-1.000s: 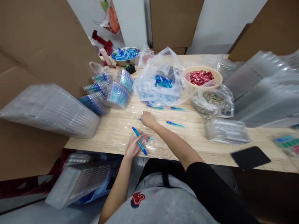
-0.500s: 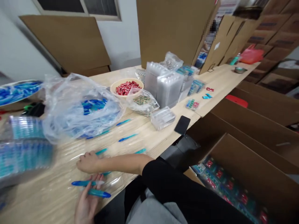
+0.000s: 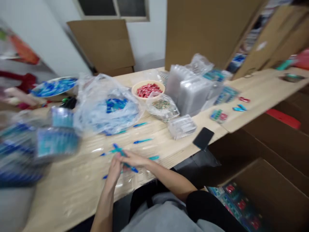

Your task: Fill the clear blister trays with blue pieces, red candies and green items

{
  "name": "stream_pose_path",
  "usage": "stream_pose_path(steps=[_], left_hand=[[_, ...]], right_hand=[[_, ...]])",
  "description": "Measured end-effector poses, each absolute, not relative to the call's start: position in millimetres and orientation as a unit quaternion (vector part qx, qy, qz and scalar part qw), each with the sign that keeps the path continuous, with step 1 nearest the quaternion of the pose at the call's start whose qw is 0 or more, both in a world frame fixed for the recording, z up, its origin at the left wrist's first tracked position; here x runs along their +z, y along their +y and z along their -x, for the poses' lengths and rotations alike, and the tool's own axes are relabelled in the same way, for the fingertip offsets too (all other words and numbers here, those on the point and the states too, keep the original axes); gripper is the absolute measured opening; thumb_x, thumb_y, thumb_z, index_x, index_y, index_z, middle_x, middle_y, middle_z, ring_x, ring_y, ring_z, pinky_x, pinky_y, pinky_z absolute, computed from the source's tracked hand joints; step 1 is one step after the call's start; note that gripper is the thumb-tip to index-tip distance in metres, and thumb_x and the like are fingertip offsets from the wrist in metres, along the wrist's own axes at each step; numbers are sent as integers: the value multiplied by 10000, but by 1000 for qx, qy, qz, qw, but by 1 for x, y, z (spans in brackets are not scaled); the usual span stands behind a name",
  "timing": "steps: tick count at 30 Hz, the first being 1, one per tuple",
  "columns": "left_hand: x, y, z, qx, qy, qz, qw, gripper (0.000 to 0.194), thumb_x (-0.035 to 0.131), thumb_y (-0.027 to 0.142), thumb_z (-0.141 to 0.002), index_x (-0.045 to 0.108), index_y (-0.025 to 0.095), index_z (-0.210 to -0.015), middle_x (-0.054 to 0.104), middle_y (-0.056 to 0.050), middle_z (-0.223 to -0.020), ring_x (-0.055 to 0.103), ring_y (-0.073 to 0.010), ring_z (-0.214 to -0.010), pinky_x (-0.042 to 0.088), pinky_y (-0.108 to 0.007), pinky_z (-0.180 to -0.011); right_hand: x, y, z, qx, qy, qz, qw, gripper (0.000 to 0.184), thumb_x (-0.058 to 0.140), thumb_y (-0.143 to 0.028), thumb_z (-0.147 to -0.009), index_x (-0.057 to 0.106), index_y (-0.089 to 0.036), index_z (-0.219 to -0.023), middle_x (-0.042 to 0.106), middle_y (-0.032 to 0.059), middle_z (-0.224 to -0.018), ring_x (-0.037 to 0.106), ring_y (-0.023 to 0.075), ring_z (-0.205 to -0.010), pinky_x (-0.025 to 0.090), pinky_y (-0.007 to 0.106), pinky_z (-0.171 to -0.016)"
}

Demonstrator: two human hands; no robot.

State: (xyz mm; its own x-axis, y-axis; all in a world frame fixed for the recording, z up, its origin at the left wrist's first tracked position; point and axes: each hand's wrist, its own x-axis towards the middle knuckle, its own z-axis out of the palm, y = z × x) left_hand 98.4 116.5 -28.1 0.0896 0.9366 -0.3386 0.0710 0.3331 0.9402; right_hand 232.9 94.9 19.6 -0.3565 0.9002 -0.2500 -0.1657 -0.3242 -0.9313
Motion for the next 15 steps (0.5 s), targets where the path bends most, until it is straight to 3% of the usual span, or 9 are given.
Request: stream_pose_path(steps=[3, 4, 7, 9, 12, 15], left_hand=[[-13, 116, -103, 328, 532, -459, 631, 102, 630, 266, -811, 676, 178, -787, 682, -56, -734, 651, -236, -903, 513, -296, -825], [-8, 121, -100, 323, 531, -483, 617, 167, 578, 282, -854, 684, 171, -788, 702, -82, -798, 654, -241, -941, 502, -307, -867], [4, 146, -76, 296, 616, -591, 428, 276, 428, 228, -916, 689, 154, -865, 702, -114, -1028, 629, -242, -1030, 469, -339, -936], [7, 163, -59, 271, 660, -612, 341, 239, 446, 160, -881, 680, 146, -838, 690, -118, -1061, 585, -252, -1103, 405, -356, -1013], [2, 184, -47, 202, 676, -646, 292, 207, 493, 104, -816, 650, 145, -688, 700, -118, -914, 585, -267, -1056, 367, -372, -1030], [-9, 195, -52, 131, 675, -682, 249, 182, 516, 103, -799, 642, 138, -673, 688, -132, -870, 582, -279, -1030, 347, -388, -1026]], right_hand=[[11, 88, -258, 718, -431, 403, 369, 230, 606, -383, -841, 504, -190, -769, 489, -91, -533, 407, 48, -376, 293, 146, -349], [6, 90, -265, 723, -428, 398, 367, 249, 623, -401, -824, 504, -188, -774, 488, -93, -536, 400, 44, -377, 285, 144, -346], [-12, 100, -275, 719, -409, 415, 380, 235, 618, -381, -828, 487, -189, -792, 461, -105, -518, 403, 40, -385, 296, 132, -360], [-22, 106, -272, 714, -392, 434, 384, 202, 568, -340, -869, 480, -184, -774, 474, -92, -513, 438, 47, -396, 340, 133, -382], [-30, 111, -257, 712, -363, 463, 383, 205, 457, -267, -930, 472, -175, -747, 547, -38, -563, 533, 77, -440, 454, 173, -450], [-34, 117, -241, 710, -336, 483, 386, 144, 426, -213, -940, 479, -167, -815, 646, 37, -756, 622, 111, -524, 542, 239, -523]])
